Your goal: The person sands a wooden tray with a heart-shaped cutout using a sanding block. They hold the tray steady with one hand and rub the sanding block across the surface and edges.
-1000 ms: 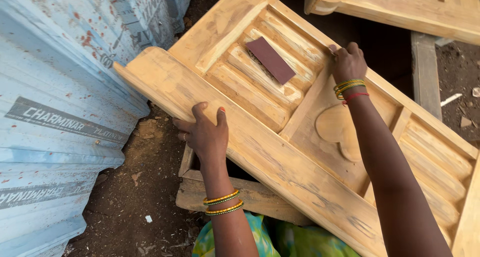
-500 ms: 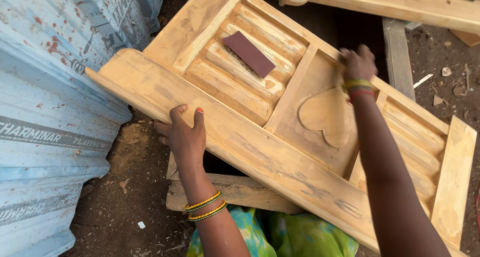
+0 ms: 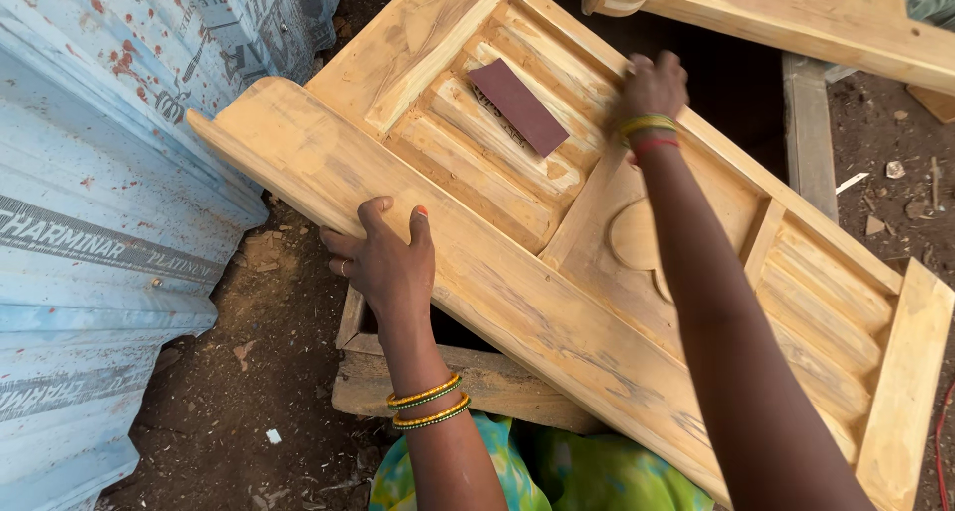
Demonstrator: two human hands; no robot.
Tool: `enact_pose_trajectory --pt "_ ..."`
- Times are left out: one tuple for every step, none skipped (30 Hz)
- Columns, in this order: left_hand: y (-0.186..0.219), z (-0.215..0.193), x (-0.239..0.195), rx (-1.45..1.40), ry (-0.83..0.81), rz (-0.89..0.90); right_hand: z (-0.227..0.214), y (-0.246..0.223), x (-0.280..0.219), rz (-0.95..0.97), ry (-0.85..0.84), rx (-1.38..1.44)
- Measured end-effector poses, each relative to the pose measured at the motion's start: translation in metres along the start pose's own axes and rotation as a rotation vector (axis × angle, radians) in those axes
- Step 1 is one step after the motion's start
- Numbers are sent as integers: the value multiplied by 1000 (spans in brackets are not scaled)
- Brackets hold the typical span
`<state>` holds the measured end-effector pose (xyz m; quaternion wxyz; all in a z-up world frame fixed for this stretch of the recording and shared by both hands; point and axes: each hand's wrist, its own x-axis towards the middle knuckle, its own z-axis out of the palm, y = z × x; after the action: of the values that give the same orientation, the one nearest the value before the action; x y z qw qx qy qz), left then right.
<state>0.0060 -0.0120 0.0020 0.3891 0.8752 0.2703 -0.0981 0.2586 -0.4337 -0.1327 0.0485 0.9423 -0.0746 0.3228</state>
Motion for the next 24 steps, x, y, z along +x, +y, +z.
enact_pose_trajectory --pt "1 1 1 2 3 -2 3 -18 12 -72 -3 -14" --pt "2 2 2 4 6 -4 2 -24 14 -144 -7 -28" --pt "2 2 3 -7 17 7 -6 -24 12 -158 -41 -7" --pt "1 2 4 -19 28 18 -19 -18 4 -171 -74 14" --pt "-2 3 3 -34 33 25 -35 -5 -9 -190 -111 32" --pt "-6 3 2 -25 21 22 -54 11 -28 -210 -80 50" --pt "-5 3 3 -27 14 24 -73 30 -40 -236 -38 65" --pt "-6 2 3 -29 7 27 -93 50 -55 -235 -57 52" --pt "-5 0 3 -32 4 26 -108 65 -65 -236 -70 42" --pt "-5 -2 3 -35 0 25 -120 77 -74 -198 -64 31" --pt "-5 -3 3 -37 -5 25 -127 86 -81 -159 -58 18" --pt "-6 -5 3 -44 -16 19 -129 91 -84 -44 -126 -2" --pt "-7 -6 3 -47 -30 14 -129 93 -87 75 -196 -24" --pt "-8 -5 2 -50 -44 8 -125 92 -84 42 -180 -40" --pt "-8 -6 1 -49 -29 26 -121 91 -81 12 -164 -54" --pt "-7 -5 0 -48 -13 44 -114 86 -75 -19 -148 -68" --pt "-6 -5 0 -45 5 61 -109 84 -69 -53 -157 11" --pt "-4 -5 0 -44 -9 52 -102 78 -62 -86 -165 90" --pt "-3 -6 2 -39 -14 36 -96 72 -56 -119 -125 -13" --pt "-1 -6 4 -33 -20 19 -87 63 -49 -151 -85 -116" --pt "-6 -4 3 -37 -7 34 -87 64 -59 -177 -67 -226" --pt "-9 -2 3 -42 6 49 -86 62 -70 -120 -128 -103" --pt "-9 1 3 -60 20 75 -90 67 -70 -64 -172 11" --pt "-11 3 2 -36 0 57 -95 69 -70 -7 -216 124"
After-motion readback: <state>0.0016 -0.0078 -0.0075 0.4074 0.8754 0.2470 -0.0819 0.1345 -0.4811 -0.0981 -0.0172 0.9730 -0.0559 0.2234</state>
